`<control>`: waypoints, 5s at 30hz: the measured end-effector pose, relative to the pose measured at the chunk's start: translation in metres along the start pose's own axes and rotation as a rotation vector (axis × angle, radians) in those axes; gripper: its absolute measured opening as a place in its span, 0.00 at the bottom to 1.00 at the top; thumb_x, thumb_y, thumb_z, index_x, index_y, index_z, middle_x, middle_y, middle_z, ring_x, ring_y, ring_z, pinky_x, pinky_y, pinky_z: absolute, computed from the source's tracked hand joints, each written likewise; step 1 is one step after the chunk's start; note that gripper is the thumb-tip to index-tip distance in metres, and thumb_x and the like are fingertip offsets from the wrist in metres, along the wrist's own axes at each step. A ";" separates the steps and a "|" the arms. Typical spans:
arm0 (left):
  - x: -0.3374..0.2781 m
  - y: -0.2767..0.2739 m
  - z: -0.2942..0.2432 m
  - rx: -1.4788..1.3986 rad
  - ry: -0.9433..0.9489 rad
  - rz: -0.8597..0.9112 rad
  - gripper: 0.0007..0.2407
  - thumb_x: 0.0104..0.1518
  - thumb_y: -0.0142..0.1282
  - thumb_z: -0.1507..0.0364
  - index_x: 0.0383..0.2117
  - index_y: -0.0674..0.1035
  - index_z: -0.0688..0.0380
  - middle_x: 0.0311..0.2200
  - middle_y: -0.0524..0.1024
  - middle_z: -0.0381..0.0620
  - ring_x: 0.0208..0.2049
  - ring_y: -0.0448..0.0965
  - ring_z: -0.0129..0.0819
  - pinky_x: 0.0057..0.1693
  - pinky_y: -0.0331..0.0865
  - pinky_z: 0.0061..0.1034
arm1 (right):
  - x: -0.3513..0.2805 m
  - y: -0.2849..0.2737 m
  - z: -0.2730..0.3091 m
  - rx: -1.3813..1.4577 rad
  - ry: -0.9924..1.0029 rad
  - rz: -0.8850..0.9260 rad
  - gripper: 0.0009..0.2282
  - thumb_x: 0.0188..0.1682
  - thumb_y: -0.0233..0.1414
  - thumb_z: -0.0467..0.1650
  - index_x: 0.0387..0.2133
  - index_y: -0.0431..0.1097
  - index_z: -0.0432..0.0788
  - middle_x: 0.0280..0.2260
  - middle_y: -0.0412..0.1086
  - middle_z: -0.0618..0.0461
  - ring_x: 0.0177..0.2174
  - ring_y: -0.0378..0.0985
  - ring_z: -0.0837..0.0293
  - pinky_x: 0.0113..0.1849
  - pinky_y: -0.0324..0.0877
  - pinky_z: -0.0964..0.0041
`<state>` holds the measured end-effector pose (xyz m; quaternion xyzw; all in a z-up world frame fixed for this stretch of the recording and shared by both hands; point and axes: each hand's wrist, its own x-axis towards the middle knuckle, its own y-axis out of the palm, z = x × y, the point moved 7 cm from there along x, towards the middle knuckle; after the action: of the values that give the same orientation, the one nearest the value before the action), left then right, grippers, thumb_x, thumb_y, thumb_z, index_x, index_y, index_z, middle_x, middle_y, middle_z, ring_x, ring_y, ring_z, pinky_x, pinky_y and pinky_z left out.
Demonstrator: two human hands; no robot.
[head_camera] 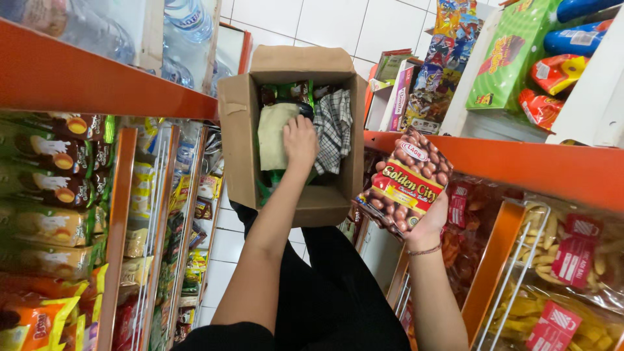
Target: The person restocks retail shelves by taking snacks and packaged goods from a cardboard box, scanning some items with a handheld barcode scanner, and arranging them on the store shelves while also wiping parts of the shelf with a cloth.
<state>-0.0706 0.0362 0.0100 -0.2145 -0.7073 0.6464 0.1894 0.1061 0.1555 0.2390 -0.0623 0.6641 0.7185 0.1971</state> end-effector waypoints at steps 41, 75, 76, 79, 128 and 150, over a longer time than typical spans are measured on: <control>-0.103 -0.262 0.026 -1.365 0.071 0.089 0.17 0.50 0.70 0.76 0.45 0.79 0.66 0.37 0.84 0.50 0.39 0.85 0.33 0.50 0.77 0.28 | 0.085 -0.005 0.016 -0.858 -0.298 -0.073 0.17 0.56 0.54 0.24 0.57 0.62 0.37 0.51 0.72 0.50 0.50 0.75 0.60 0.53 0.72 0.61; 0.011 -0.025 0.069 -0.124 -0.253 0.233 0.25 0.44 0.67 0.68 0.51 0.74 0.56 0.46 0.72 0.55 0.52 0.72 0.50 0.54 0.67 0.42 | 0.048 -0.025 0.007 -0.945 -0.314 -0.184 0.20 0.55 0.53 0.27 0.60 0.59 0.39 0.54 0.69 0.51 0.52 0.73 0.60 0.54 0.70 0.63; 0.010 -0.051 0.064 -0.204 -0.256 0.156 0.23 0.46 0.66 0.67 0.50 0.75 0.57 0.44 0.72 0.56 0.50 0.72 0.51 0.53 0.66 0.44 | 0.047 -0.026 0.004 -0.891 -0.302 -0.184 0.20 0.55 0.52 0.27 0.60 0.58 0.39 0.54 0.69 0.51 0.51 0.74 0.60 0.53 0.71 0.62; 0.005 -0.150 0.058 -0.504 -0.233 -0.110 0.16 0.56 0.61 0.67 0.48 0.76 0.58 0.43 0.73 0.56 0.49 0.72 0.53 0.53 0.66 0.46 | 0.048 -0.027 -0.004 -0.896 -0.292 -0.194 0.17 0.58 0.51 0.26 0.59 0.59 0.36 0.53 0.69 0.48 0.49 0.74 0.58 0.50 0.72 0.60; -0.488 -0.500 0.268 -1.219 -0.583 -0.837 0.40 0.45 0.72 0.81 0.68 0.60 0.65 0.56 0.72 0.53 0.51 0.76 0.32 0.53 0.76 0.25 | -0.094 0.176 -0.467 -1.289 0.655 1.036 0.16 0.55 0.56 0.25 0.55 0.65 0.34 0.42 0.74 0.49 0.38 0.76 0.63 0.40 0.73 0.67; -0.561 -0.520 0.370 -0.583 -0.939 -1.138 0.17 0.56 0.58 0.83 0.53 0.78 0.66 0.47 0.78 0.57 0.46 0.82 0.50 0.53 0.76 0.33 | -0.150 0.291 -0.604 -1.679 -0.454 1.292 0.15 0.48 0.61 0.22 0.48 0.73 0.28 0.43 0.77 0.38 0.41 0.83 0.48 0.45 0.74 0.60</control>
<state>0.1666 -0.6174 0.4986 0.4342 -0.8550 0.2618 0.1089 0.0331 -0.4771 0.4957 0.3188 -0.1845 0.9067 -0.2058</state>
